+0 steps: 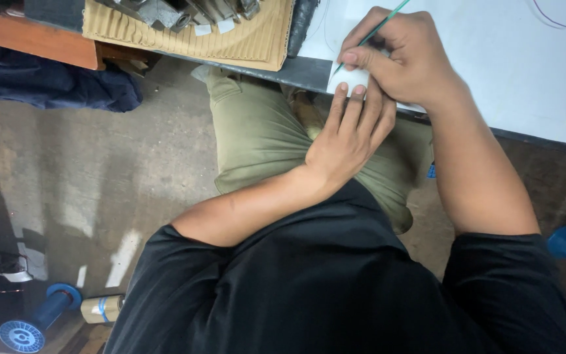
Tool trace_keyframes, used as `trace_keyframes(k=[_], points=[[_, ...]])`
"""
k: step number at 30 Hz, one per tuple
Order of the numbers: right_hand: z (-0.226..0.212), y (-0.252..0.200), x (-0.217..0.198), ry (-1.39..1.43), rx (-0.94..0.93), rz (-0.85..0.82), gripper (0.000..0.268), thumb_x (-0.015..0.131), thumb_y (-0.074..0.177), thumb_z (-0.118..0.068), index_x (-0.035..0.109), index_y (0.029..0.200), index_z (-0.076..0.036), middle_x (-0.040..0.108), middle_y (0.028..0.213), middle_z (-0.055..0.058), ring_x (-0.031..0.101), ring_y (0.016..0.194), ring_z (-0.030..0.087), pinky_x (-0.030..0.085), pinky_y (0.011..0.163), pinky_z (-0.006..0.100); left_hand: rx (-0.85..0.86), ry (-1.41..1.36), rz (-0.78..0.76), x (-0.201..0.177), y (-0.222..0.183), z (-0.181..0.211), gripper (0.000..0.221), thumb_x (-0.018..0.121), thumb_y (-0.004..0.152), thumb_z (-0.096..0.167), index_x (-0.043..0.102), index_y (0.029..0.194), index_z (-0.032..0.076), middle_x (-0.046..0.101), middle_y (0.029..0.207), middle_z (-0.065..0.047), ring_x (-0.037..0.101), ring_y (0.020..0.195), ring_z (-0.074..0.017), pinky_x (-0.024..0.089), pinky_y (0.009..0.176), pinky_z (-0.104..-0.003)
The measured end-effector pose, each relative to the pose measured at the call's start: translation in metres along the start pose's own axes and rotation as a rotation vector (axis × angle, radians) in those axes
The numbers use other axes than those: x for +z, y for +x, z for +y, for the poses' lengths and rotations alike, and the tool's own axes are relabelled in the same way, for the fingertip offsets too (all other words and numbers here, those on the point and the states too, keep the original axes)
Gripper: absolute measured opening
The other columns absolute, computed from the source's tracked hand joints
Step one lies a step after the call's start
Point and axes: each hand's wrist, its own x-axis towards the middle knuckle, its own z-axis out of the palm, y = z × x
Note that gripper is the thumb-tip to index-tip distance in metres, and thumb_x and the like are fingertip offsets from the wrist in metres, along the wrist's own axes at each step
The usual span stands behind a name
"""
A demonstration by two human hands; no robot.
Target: Drawing semi-circular patterns on a sheet of paper and cutting them out with scissors
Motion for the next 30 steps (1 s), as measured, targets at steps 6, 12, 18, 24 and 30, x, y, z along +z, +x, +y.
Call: trace_keyframes(k=[6,12,18,24,30], points=[[0.008,-0.012,-0.011,-0.075,-0.045,0.065,0.008,0.068,0.108,0.006,0.072,0.101,0.008,0.071,0.091,0.015,0.07,0.086,0.025,0.054,0.076,0.033,0.015,-0.007,-0.058,0.0,-0.002,0.001,0.027,0.057,0.107,0.02,0.056,0.132,0.012,0.059,0.135,-0.015,0.065,0.112,-0.0248,0.045,0.111,-0.046],[0.024,-0.043,-0.029,-0.201,-0.126,0.124,0.015,0.068,0.114,0.002,0.076,0.103,0.009,0.073,0.096,0.017,0.071,0.09,0.03,0.058,0.081,0.04,0.078,-0.004,-0.163,0.004,-0.007,0.003,0.039,0.052,0.112,0.022,0.042,0.147,0.006,0.052,0.145,-0.018,0.065,0.12,-0.0272,0.044,0.114,-0.049],[0.009,-0.077,-0.028,-0.219,0.027,0.243,0.01,0.073,0.11,0.003,0.076,0.102,0.007,0.073,0.102,0.017,0.071,0.098,0.031,0.056,0.086,0.039,0.069,-0.049,-0.16,0.0,-0.002,0.0,0.037,0.044,0.11,0.015,0.044,0.145,0.005,0.054,0.143,-0.016,0.065,0.117,-0.025,0.046,0.113,-0.045],[-0.007,-0.098,-0.013,-0.134,-0.021,0.334,0.01,0.065,0.108,0.008,0.068,0.1,0.014,0.07,0.096,0.025,0.071,0.093,0.038,0.057,0.082,0.044,0.097,-0.032,-0.187,0.003,-0.005,0.001,0.04,0.046,0.11,0.012,0.037,0.148,0.002,0.052,0.145,-0.017,0.066,0.117,-0.025,0.048,0.114,-0.046],[-0.012,-0.109,-0.004,0.017,-0.015,0.332,0.009,0.061,0.107,0.004,0.062,0.107,0.012,0.068,0.097,0.026,0.069,0.093,0.037,0.058,0.082,0.043,0.1,-0.018,-0.15,0.007,-0.007,0.001,0.044,0.059,0.11,0.007,0.037,0.148,0.003,0.051,0.144,-0.018,0.07,0.113,-0.0232,0.051,0.113,-0.045]])
